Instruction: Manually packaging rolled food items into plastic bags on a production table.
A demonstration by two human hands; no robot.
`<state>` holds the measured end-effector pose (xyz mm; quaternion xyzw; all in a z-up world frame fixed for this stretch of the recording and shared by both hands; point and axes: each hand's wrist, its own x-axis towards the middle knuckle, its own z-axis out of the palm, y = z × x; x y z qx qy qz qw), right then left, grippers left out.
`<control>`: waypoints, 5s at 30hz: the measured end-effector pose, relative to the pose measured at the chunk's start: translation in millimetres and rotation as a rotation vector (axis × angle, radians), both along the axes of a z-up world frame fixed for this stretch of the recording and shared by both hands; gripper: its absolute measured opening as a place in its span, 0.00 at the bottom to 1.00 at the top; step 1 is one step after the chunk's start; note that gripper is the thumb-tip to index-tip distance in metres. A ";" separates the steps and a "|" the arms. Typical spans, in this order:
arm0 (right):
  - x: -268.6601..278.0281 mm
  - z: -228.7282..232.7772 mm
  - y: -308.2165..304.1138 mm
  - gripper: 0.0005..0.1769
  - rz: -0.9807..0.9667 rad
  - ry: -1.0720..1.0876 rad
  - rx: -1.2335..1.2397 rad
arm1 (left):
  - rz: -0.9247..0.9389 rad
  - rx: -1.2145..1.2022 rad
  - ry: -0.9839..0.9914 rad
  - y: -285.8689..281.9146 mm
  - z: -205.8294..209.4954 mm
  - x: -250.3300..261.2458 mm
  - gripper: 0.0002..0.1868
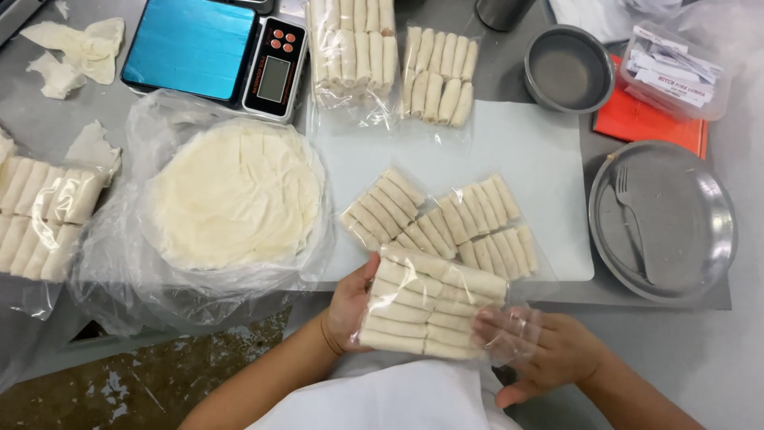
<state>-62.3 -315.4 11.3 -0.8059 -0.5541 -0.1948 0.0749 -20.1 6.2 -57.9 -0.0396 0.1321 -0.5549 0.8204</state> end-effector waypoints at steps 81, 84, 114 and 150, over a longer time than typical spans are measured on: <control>11.2 -12.3 30.7 0.34 -0.206 0.203 0.299 | 0.185 -0.110 -0.302 -36.6 36.7 25.6 0.35; 13.5 -18.0 35.2 0.35 -0.277 0.070 0.317 | 0.181 -0.092 -0.335 -35.9 39.9 22.1 0.35; 26.0 -28.9 58.6 0.37 -0.438 -0.205 0.179 | 0.252 0.003 -0.353 -25.4 52.7 27.2 0.40; 91.7 -19.8 91.9 0.32 -0.203 0.462 0.303 | 0.528 1.656 -1.672 27.3 42.3 72.5 0.27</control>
